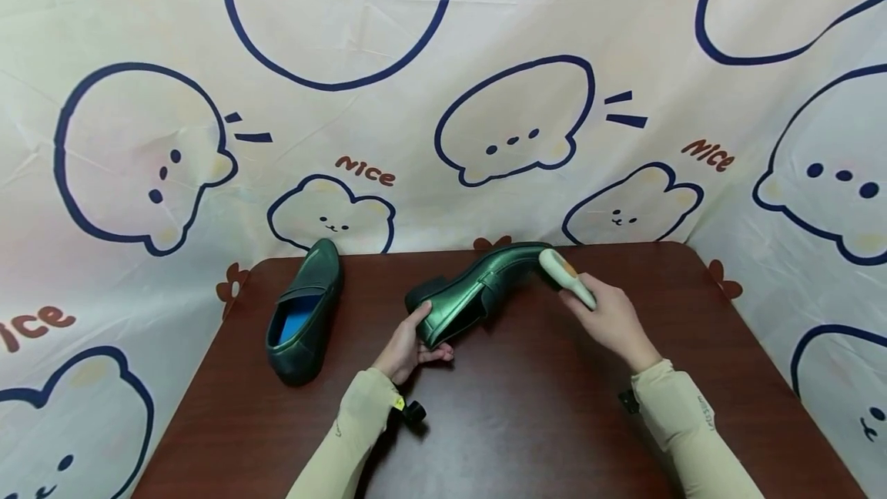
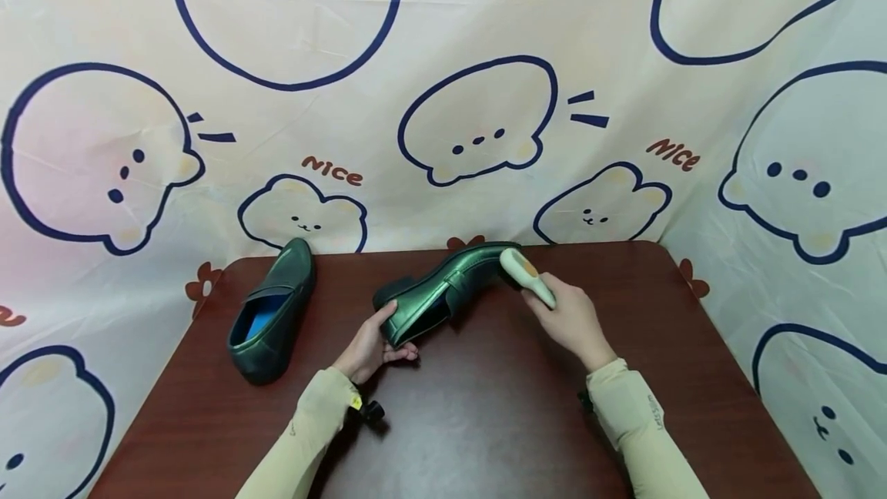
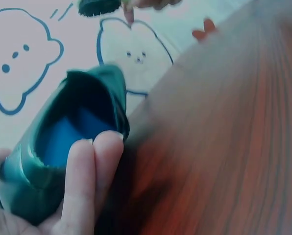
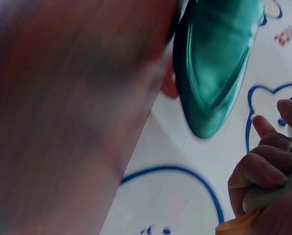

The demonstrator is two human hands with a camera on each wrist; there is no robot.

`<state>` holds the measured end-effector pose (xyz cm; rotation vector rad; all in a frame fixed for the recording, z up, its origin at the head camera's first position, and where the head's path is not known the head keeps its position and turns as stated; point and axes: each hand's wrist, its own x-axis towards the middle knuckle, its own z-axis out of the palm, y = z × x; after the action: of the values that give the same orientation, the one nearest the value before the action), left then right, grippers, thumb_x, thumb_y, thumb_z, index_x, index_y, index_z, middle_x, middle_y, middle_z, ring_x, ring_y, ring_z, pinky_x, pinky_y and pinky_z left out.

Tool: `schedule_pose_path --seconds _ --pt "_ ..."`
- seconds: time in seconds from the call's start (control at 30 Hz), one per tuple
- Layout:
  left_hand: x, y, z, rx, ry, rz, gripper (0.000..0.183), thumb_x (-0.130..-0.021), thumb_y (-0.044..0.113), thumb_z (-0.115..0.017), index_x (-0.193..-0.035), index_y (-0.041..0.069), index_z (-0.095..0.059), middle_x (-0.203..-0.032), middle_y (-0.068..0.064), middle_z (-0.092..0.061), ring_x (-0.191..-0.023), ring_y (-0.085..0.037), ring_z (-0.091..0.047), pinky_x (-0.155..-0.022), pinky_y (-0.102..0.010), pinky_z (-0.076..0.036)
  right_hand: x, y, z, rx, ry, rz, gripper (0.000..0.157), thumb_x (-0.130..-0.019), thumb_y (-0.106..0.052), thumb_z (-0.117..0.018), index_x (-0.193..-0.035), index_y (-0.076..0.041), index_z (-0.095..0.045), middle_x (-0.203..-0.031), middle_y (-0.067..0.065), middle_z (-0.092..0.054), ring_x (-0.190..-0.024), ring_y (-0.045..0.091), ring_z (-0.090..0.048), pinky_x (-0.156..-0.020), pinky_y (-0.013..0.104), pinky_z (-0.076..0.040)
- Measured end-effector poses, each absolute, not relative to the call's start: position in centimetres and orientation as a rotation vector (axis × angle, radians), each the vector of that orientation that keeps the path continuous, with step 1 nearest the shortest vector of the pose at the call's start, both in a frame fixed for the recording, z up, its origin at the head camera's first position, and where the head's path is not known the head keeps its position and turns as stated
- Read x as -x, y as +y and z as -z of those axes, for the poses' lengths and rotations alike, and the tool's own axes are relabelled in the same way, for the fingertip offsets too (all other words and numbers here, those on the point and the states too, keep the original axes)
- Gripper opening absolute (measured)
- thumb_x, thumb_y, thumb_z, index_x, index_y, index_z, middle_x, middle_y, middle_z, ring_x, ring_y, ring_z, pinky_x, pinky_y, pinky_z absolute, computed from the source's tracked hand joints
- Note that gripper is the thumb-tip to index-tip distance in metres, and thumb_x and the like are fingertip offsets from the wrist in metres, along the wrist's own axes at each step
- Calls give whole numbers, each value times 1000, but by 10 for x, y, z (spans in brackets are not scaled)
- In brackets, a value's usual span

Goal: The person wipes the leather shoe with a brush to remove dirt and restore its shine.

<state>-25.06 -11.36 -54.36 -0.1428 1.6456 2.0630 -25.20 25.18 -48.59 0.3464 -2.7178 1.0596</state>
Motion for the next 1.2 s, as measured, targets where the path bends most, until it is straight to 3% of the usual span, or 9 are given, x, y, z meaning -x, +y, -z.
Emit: schedule_pose_path --seconds 0.13,0.27,0.4,0.53,0.63,0.8,0.97,1.2 --pt "246 -106 540 183 1606 -2103 75 -103 65 -45 -134 -3 -51 -76 -10 -73 -71 -21 -74 -74 -26 -60 250 223 490 -408 -2733 -1119 16 -98 -28 -74 -104 -16 -64 -67 -4 -36 -56 13 -39 -57 28 -37" --pt "239 -95 539 244 1523 -2168 77 -103 64 -44 -141 -3 -46 -82 -11 -72 -75 -20 -75 -75 -23 -59 253 187 496 -453 -2753 -1101 26 -94 -36 -78 -107 -17 -65 -64 -5 -36 -55 11 -38 -54 28 -36" --pt "230 -84 536 282 1440 -2221 77 -104 64 -44 -143 -3 -44 -84 -10 -73 -77 -18 -74 -74 -20 -58 261 159 501 -461 -2735 -980 37 -90 -40 -81 -108 -14 -64 -64 -3 -47 -55 12 -45 -53 29 -39" --pt "223 -75 532 296 1377 -2237 79 -103 65 -46 -142 -4 -44 -83 -11 -74 -75 -16 -74 -72 -18 -58 267 146 506 -420 -2680 -816 32 -89 -30 -83 -107 -9 -66 -72 2 -64 -59 16 -56 -56 36 -46" --pt "219 -70 529 306 1343 -2238 80 -103 64 -46 -142 -5 -43 -83 -12 -74 -74 -15 -74 -72 -18 -58 270 144 508 -403 -2624 -709 26 -86 -19 -83 -102 -7 -68 -71 5 -66 -59 20 -59 -55 41 -48" --pt "214 -62 525 253 1348 -2179 87 -101 69 -46 -145 -6 -38 -87 -13 -76 -76 -16 -75 -74 -22 -59 278 146 507 -484 -2506 -567 20 -79 -6 -81 -88 -4 -62 -63 6 -60 -52 23 -56 -49 41 -46" --pt "205 -60 525 77 1431 -2010 94 -101 74 -39 -143 -10 -39 -99 -13 -77 -83 -21 -76 -80 -28 -60 285 154 497 -514 -2432 -530 26 -72 8 -75 -76 -7 -55 -56 3 -47 -48 19 -43 -47 35 -37" --pt "206 -58 521 -157 1505 -1909 75 -108 57 -41 -141 -10 -49 -106 -12 -77 -85 -20 -77 -85 -32 -61 294 194 475 -518 -2498 -453 34 -70 9 -71 -69 -12 -45 -58 -3 -33 -51 17 -35 -48 34 -31"
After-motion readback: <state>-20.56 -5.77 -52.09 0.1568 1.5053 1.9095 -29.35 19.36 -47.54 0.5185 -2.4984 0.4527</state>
